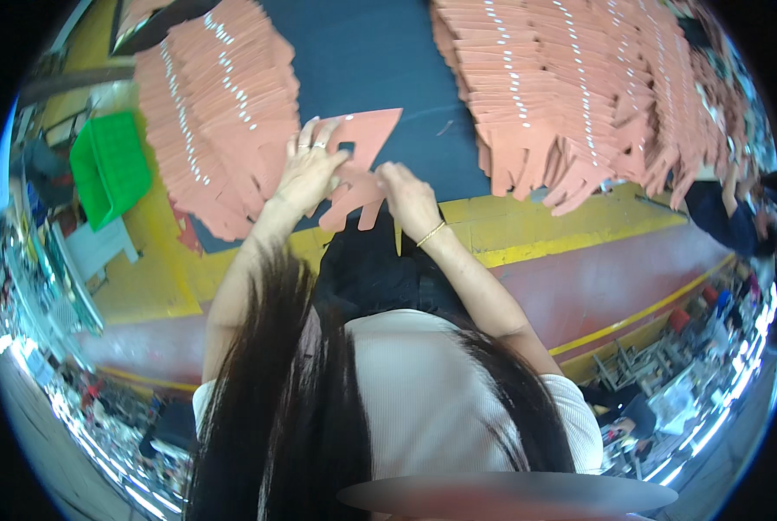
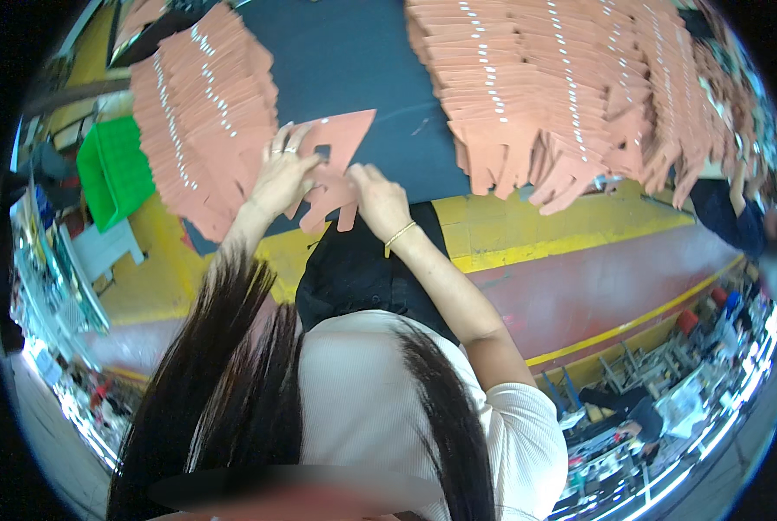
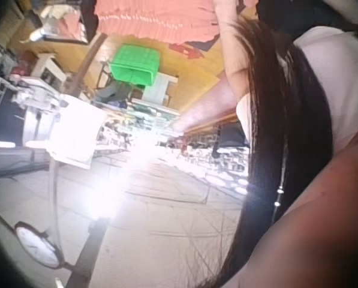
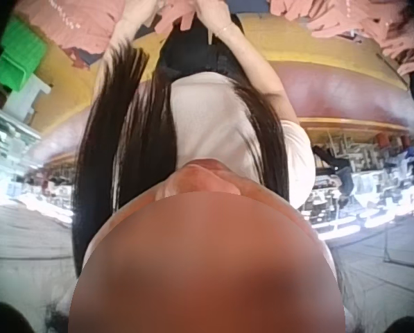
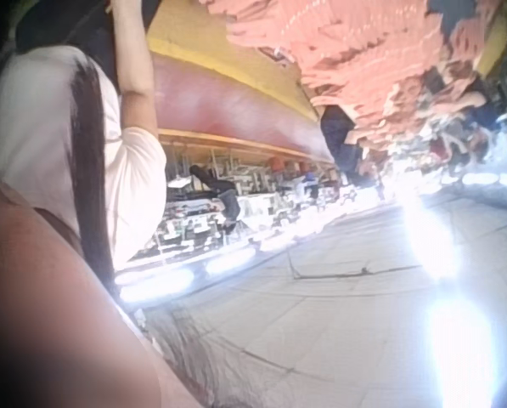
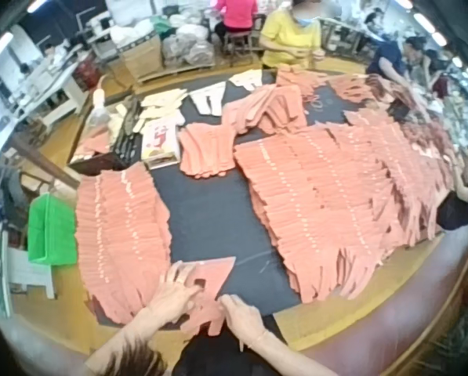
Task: The person repeatedly picks up small pink fabric pieces from a table, aligns them, and stacks them into neat piles. The hands work continuously, moving pieces from scattered positions into organized stacks.
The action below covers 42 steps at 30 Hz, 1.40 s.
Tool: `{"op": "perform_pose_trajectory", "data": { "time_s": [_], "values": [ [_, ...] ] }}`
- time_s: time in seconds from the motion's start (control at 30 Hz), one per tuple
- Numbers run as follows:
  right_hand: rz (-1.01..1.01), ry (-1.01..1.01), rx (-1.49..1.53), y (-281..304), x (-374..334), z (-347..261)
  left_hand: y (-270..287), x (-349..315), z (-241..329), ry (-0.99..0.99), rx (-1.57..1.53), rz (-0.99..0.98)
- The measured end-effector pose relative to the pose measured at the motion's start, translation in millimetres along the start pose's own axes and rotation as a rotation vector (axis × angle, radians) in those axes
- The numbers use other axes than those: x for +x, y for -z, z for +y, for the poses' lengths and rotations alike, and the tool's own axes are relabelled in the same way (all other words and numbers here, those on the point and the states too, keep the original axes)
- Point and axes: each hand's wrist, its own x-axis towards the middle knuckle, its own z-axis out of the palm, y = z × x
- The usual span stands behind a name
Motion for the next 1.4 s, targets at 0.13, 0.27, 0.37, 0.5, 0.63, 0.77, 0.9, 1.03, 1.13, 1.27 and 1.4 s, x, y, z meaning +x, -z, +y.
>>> {"op": "perform_pose_trajectory", "data": {
  "time_s": [0.13, 0.27, 0.37, 0.5, 0.63, 0.77, 0.9, 1.03, 1.13, 1.27, 1.4],
  "values": [
    [0.029, 0.041, 0.104, 47.6, -23.7, -4.6, 47.1, 12.4, 25.1, -0.125, -0.039, -0.366],
    [-0.005, -0.234, 0.548, 129.5, -59.0, 17.0, 58.8, 27.8, 71.3, -0.083, -0.553, -0.556],
    [0.149, -0.39, 0.646, 189.5, -79.6, 48.3, 24.6, 58.8, 116.1, -0.238, -0.874, -0.324],
    [0.325, -0.416, 0.307, 226.2, -57.0, 107.7, -34.7, 124.6, 162.4, 0.14, -0.999, -0.318],
    [0.36, -0.511, -0.051, 222.4, -16.8, 154.6, -59.9, 162.9, 173.7, 0.189, -0.831, -0.074],
    [0.392, -0.435, -0.01, 214.2, -2.0, 174.9, -62.5, 171.6, 170.1, 0.224, -0.695, -0.03],
    [0.382, -0.422, -0.041, 211.9, 5.6, 177.5, -61.2, 172.5, 171.4, 0.153, -0.605, 0.052],
    [0.543, -0.334, -0.142, 207.5, 5.4, 157.6, -48.5, 167.3, 169.2, 0.234, -0.373, -0.066],
    [0.713, -0.268, -0.128, 207.7, 7.2, 134.7, -35.4, 152.9, 147.8, 0.28, -0.383, 0.086],
    [0.552, -0.039, -0.044, 202.2, 50.7, 105.2, -32.9, 114.6, 91.2, 0.315, -0.364, 0.191],
    [0.25, 0.089, 0.159, 174.2, 125.6, 57.2, -46.7, 67.3, 44.1, 0.396, -0.2, 0.157]
  ]
}}
